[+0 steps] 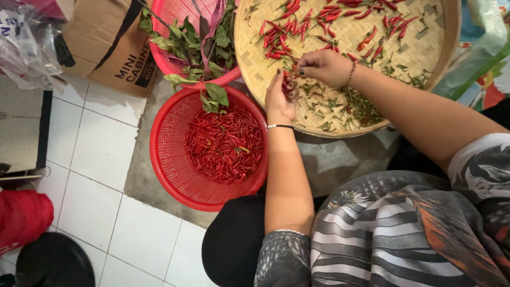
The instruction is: The person removes stems from red chilies one by one, placing the de-stemmed chilies into a red basket and the stems onto a woven tray. The person works continuously, handling each chili individually.
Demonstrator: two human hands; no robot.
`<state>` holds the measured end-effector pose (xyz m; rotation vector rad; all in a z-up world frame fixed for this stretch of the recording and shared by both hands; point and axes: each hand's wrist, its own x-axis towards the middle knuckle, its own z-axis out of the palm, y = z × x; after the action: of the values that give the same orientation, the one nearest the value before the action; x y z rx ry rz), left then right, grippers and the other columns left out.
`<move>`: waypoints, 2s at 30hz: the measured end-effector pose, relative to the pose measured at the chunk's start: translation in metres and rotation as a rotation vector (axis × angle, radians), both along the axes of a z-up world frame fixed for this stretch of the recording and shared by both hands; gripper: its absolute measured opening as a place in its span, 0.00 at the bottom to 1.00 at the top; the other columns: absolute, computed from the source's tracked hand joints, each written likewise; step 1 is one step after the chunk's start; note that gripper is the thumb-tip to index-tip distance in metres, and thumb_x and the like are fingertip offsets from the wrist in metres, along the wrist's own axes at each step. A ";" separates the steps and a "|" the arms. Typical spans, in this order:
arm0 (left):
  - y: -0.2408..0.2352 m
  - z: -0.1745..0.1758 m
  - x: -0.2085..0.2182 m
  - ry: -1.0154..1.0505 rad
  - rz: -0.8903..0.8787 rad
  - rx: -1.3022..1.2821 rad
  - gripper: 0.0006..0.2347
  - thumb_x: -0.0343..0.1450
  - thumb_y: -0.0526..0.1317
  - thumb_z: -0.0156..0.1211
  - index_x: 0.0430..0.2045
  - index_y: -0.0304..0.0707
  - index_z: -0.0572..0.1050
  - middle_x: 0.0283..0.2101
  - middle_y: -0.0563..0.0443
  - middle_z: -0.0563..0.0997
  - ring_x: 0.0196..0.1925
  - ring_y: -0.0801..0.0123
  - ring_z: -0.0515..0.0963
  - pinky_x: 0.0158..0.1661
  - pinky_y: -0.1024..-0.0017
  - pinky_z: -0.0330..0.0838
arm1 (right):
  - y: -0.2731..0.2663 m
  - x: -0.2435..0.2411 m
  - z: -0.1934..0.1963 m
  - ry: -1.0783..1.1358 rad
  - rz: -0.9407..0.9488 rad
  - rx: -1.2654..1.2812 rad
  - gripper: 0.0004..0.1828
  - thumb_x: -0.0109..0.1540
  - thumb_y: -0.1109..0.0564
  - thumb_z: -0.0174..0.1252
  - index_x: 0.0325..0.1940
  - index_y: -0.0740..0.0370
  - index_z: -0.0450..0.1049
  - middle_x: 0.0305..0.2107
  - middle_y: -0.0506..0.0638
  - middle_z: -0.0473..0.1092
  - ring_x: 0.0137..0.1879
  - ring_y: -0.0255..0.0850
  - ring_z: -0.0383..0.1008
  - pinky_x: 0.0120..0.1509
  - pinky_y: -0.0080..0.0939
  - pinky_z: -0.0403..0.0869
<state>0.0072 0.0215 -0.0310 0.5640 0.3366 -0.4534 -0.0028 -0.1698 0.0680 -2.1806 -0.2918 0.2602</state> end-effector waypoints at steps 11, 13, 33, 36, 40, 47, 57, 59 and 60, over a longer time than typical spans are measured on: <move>0.007 0.007 0.000 0.016 0.135 0.404 0.03 0.73 0.39 0.60 0.35 0.41 0.75 0.26 0.58 0.74 0.24 0.79 0.72 0.21 0.80 0.60 | 0.024 -0.007 -0.016 -0.382 -0.036 -0.623 0.11 0.65 0.50 0.58 0.46 0.54 0.80 0.42 0.51 0.74 0.53 0.48 0.75 0.59 0.50 0.72; 0.002 0.007 -0.003 -0.036 0.067 0.521 0.05 0.72 0.37 0.62 0.38 0.40 0.77 0.26 0.60 0.73 0.24 0.81 0.70 0.21 0.80 0.59 | 0.021 -0.009 -0.009 -0.407 -0.074 -0.520 0.10 0.65 0.51 0.59 0.45 0.56 0.79 0.42 0.52 0.74 0.52 0.50 0.75 0.57 0.51 0.73; 0.103 0.055 0.009 0.068 0.855 0.354 0.03 0.73 0.36 0.58 0.33 0.36 0.72 0.30 0.55 0.74 0.30 0.72 0.72 0.26 0.74 0.63 | 0.050 0.020 -0.001 -0.294 0.089 -0.684 0.12 0.62 0.50 0.58 0.44 0.55 0.79 0.43 0.53 0.75 0.51 0.49 0.76 0.53 0.52 0.74; 0.111 0.067 -0.008 0.076 0.968 0.708 0.14 0.71 0.36 0.52 0.50 0.32 0.74 0.48 0.52 0.79 0.49 0.64 0.78 0.49 0.67 0.71 | 0.063 0.025 -0.005 -0.325 0.146 -0.830 0.10 0.62 0.51 0.57 0.44 0.54 0.78 0.46 0.49 0.75 0.55 0.45 0.75 0.54 0.50 0.74; 0.088 0.079 -0.009 -0.041 0.930 1.348 0.19 0.71 0.33 0.60 0.57 0.25 0.72 0.60 0.32 0.66 0.61 0.48 0.68 0.59 0.57 0.63 | 0.063 0.027 -0.013 -0.370 0.158 -0.901 0.10 0.62 0.53 0.55 0.44 0.54 0.78 0.46 0.50 0.75 0.55 0.44 0.76 0.53 0.49 0.73; 0.019 0.066 -0.004 -0.658 0.505 0.858 0.12 0.77 0.29 0.52 0.55 0.28 0.72 0.51 0.44 0.80 0.51 0.66 0.79 0.54 0.73 0.74 | 0.028 0.010 -0.021 -0.167 -0.093 -0.198 0.10 0.65 0.55 0.55 0.46 0.61 0.78 0.37 0.54 0.76 0.44 0.48 0.76 0.49 0.49 0.75; -0.056 0.044 -0.021 -0.285 -0.246 0.416 0.04 0.73 0.31 0.58 0.39 0.30 0.73 0.38 0.44 0.82 0.34 0.67 0.85 0.34 0.71 0.81 | -0.041 -0.026 -0.003 0.004 -0.207 0.249 0.10 0.70 0.56 0.56 0.47 0.66 0.75 0.30 0.47 0.72 0.35 0.32 0.68 0.40 0.38 0.71; -0.061 0.046 -0.027 -0.354 -0.222 0.548 0.03 0.73 0.30 0.59 0.37 0.28 0.74 0.34 0.44 0.83 0.32 0.67 0.84 0.32 0.72 0.78 | -0.044 -0.037 -0.002 -0.122 -0.223 0.155 0.10 0.68 0.56 0.58 0.46 0.66 0.76 0.29 0.48 0.73 0.34 0.32 0.69 0.40 0.38 0.71; -0.064 0.049 -0.028 -0.403 -0.199 0.662 0.03 0.73 0.30 0.60 0.36 0.28 0.75 0.32 0.44 0.83 0.31 0.68 0.83 0.29 0.74 0.75 | -0.046 -0.039 -0.003 -0.171 -0.239 0.085 0.10 0.66 0.55 0.60 0.45 0.66 0.77 0.28 0.48 0.72 0.33 0.33 0.70 0.38 0.38 0.71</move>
<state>-0.0212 -0.0422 0.0183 1.3201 0.0323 -0.4028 -0.0422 -0.2157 0.0652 -2.1326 -0.1323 -0.0713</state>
